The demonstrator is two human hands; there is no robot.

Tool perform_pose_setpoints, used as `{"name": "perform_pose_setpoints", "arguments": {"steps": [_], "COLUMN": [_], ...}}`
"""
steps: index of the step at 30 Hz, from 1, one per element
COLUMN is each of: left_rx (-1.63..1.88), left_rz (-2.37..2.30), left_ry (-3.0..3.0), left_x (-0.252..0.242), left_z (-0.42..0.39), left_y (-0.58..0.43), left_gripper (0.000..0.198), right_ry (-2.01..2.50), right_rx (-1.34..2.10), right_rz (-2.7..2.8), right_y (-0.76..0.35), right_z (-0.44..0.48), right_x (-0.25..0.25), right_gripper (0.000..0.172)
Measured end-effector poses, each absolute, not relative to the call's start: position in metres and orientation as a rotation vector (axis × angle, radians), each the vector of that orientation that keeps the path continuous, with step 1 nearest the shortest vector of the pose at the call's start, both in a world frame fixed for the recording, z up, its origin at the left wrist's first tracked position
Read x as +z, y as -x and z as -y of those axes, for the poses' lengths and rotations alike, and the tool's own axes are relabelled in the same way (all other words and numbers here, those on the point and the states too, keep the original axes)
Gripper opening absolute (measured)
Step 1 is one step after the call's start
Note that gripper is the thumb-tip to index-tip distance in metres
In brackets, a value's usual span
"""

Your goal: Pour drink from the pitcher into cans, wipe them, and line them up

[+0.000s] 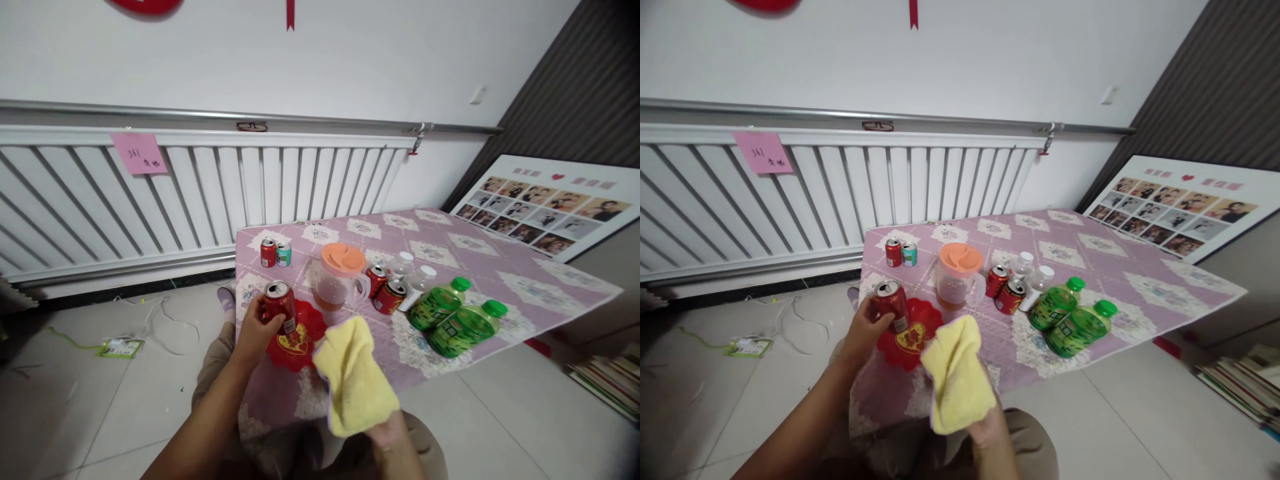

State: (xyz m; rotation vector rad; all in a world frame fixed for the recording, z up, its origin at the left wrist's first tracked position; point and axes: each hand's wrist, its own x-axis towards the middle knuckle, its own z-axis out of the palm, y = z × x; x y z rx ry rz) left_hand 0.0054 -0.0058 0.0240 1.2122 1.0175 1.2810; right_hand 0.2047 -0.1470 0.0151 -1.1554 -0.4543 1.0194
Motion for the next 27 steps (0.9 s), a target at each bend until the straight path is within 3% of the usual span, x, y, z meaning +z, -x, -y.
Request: {"name": "perform_pose_setpoints", "arguments": {"steps": [3, 9, 16, 19, 22, 27], "left_rx": [1.309, 1.280, 1.220, 1.167, 1.133, 1.108], "left_rz": [-1.035, -1.002, -0.970, -0.943, -0.920, -0.942], "left_ry": [-1.168, -1.167, -1.173, -1.175, -1.208, -1.283], "left_x": [0.022, 0.015, 0.018, 0.016, 0.011, 0.006], "left_z": [0.005, 0.008, 0.018, 0.021, 0.025, 0.032], "left_y": [0.003, 0.001, -0.011, -0.015, -0.020, -0.034], "left_gripper": [0.054, 0.050, 0.052, 0.056, 0.058, 0.063], "right_ry": [1.298, 1.886, 2.365, 2.298, 1.951, 1.580], "right_rx": [1.080, 0.511, 0.386, 0.299, 0.229, 0.421], "right_rz": [0.382, 1.011, 1.593, 1.509, 1.474, 1.490], "right_y": [-0.242, -0.285, -0.258, -0.256, -0.252, -0.216], "right_z": [0.145, 0.119, 0.100, 0.102, 0.103, 0.099], "right_x": [0.013, -0.003, -0.040, -0.048, -0.043, -0.017], "right_gripper": [0.046, 0.070, 0.063, 0.057, 0.053, 0.063]}}
